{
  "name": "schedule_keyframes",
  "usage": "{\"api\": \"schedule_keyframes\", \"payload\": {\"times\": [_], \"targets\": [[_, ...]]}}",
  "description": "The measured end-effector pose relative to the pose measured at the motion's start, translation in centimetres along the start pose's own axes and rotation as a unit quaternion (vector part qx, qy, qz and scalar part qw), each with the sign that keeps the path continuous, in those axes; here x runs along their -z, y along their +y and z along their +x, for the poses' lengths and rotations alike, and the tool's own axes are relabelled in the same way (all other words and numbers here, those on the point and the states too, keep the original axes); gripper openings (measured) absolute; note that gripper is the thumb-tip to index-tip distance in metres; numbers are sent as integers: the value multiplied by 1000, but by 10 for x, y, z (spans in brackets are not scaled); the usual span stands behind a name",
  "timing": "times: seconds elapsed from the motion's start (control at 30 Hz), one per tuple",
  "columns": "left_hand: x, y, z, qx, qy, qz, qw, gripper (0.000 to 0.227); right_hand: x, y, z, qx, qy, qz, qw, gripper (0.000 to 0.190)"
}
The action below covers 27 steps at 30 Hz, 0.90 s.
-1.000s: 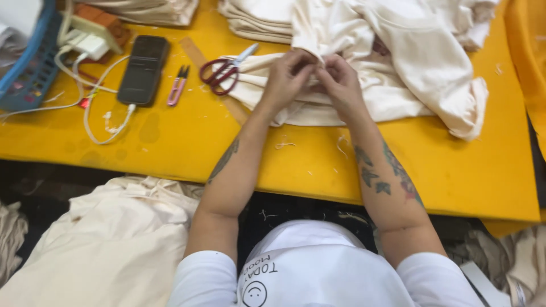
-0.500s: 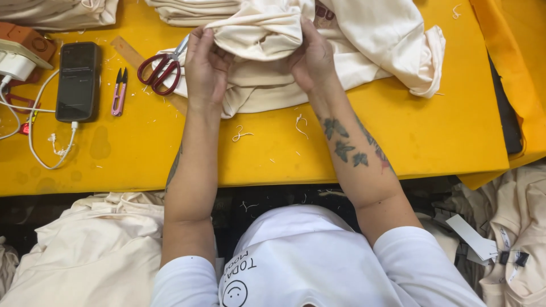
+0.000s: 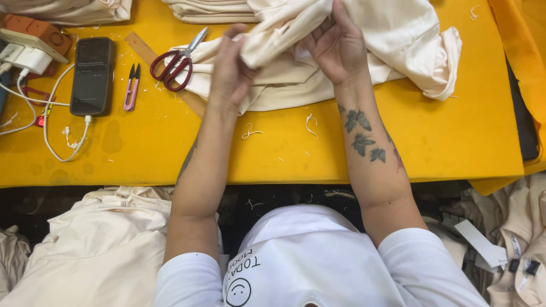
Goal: Trimming loose threads from t-shirts using scissors
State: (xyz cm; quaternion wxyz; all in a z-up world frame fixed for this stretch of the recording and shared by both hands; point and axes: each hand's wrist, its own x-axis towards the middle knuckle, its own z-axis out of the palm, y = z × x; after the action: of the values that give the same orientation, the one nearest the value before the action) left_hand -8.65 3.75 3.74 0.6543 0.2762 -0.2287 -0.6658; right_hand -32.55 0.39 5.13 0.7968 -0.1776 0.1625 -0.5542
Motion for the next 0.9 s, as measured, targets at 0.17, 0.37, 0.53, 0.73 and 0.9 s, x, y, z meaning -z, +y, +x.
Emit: {"api": "schedule_keyframes", "payload": {"times": [0.17, 0.37, 0.53, 0.73, 0.9], "targets": [[-19, -17, -12, 95, -98, 130, 982, 30, 15, -16, -5, 69, -94, -87, 989, 48], [24, 11, 12, -85, -121, -47, 988, 18, -48, -14, -26, -18, 113, -301, 947, 39], [34, 13, 15, -125, -151, -113, 974, 28, -32, 1, -24, -158, 49, -386, 908, 20], [32, 13, 10, -109, -122, -97, 982, 24, -28, -6, -21, 15, -125, -111, 986, 30], [14, -25, 8, -86, -93, -99, 987, 22, 10, 10, 10, 37, 93, 45, 994, 38]]}}
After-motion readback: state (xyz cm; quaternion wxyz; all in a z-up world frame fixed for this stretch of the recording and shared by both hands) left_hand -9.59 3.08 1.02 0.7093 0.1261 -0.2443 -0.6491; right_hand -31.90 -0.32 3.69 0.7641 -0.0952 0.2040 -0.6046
